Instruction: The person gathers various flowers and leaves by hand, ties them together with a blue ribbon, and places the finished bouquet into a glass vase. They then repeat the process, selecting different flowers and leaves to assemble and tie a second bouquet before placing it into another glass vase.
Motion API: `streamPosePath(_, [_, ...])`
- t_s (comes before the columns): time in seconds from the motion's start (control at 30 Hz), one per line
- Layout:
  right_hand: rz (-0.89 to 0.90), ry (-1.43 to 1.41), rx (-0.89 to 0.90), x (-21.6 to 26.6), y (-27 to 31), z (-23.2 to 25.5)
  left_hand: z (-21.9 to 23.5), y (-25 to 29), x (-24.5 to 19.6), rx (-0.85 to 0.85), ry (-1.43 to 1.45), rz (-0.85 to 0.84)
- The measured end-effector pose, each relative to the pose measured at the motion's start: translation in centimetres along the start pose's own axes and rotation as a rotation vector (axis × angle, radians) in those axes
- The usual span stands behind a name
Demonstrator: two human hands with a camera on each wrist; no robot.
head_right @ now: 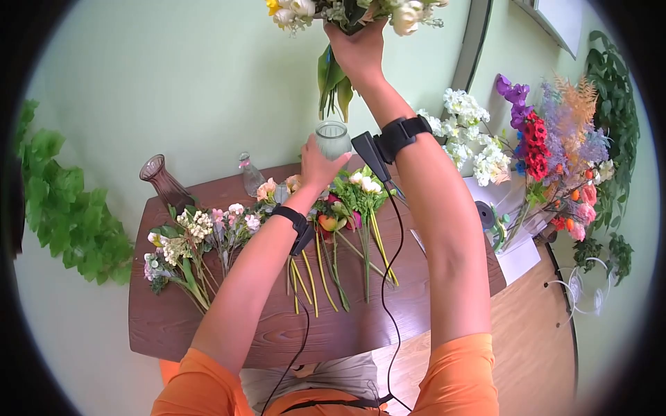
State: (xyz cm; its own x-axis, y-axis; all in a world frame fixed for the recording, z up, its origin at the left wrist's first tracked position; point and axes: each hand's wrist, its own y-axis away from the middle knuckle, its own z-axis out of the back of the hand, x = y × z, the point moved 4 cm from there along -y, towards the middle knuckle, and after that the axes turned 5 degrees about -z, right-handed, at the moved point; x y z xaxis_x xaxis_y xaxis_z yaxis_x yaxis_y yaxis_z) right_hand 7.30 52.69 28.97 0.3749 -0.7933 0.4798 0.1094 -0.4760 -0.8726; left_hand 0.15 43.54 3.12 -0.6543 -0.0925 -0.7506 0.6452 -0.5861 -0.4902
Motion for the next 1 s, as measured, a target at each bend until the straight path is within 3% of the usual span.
streamPosePath(0.13, [-0.15,-0.175,0.112,5.1,1.9,1.7,1.2,0.5,-1.2,-0.034,-0.058,-0.049])
streamPosePath(0.23, [-0.498,-0.38,0.2,6.8,5.6,3.7,3.5,0.4,-0.7,-0.024,-0.058,-0.144])
streamPosePath(0.33, [-0.767,-0.54,0.262,9.2,10.7,5.3,9.6,3.1,-2.2,-0.053,0.018,-0.212])
streamPosePath(0.4, [-0.935,-0.628,0.371,9.4,14.7,5.9,13.4,5.8,-2.5,0.12,0.643,-0.036])
streamPosePath(0.43, [-0.966,-0.77,0.381,9.9,16.9,5.7,15.8,7.4,-3.1,0.111,0.631,-0.029])
streamPosePath(0.5, [-1.045,-1.017,0.454,10.9,21.4,4.8,18.4,11.5,-3.7,0.414,1.031,0.196])
streamPosePath(0.6, [-1.208,-1.167,0.551,12.0,27.9,2.7,20.4,18.0,-1.7,0.654,1.049,0.312])
streamPosePath(0.63, [-1.229,-1.169,0.549,12.1,29.9,1.9,21.3,20.0,-1.7,0.631,1.047,0.333])
streamPosePath(0.7, [-1.218,-1.12,0.523,11.8,33.6,0.3,22.8,23.1,-3.4,0.652,0.975,0.191])
streamPosePath(0.8, [-1.256,-0.981,0.574,14.1,36.3,-0.9,23.8,26.3,-3.2,0.645,1.089,0.272])
streamPosePath(0.83, [-1.27,-0.979,0.58,14.5,37.0,-1.2,24.3,26.8,-4.6,0.561,1.124,0.356])
streamPosePath(0.93, [-1.349,-1.038,0.625,15.0,38.7,-2.1,23.7,29.1,-2.9,0.423,1.176,0.446])
streamPosePath(1.0, [-1.339,-0.966,0.699,15.0,39.1,-2.5,23.8,30.0,-2.7,0.401,1.14,0.487])
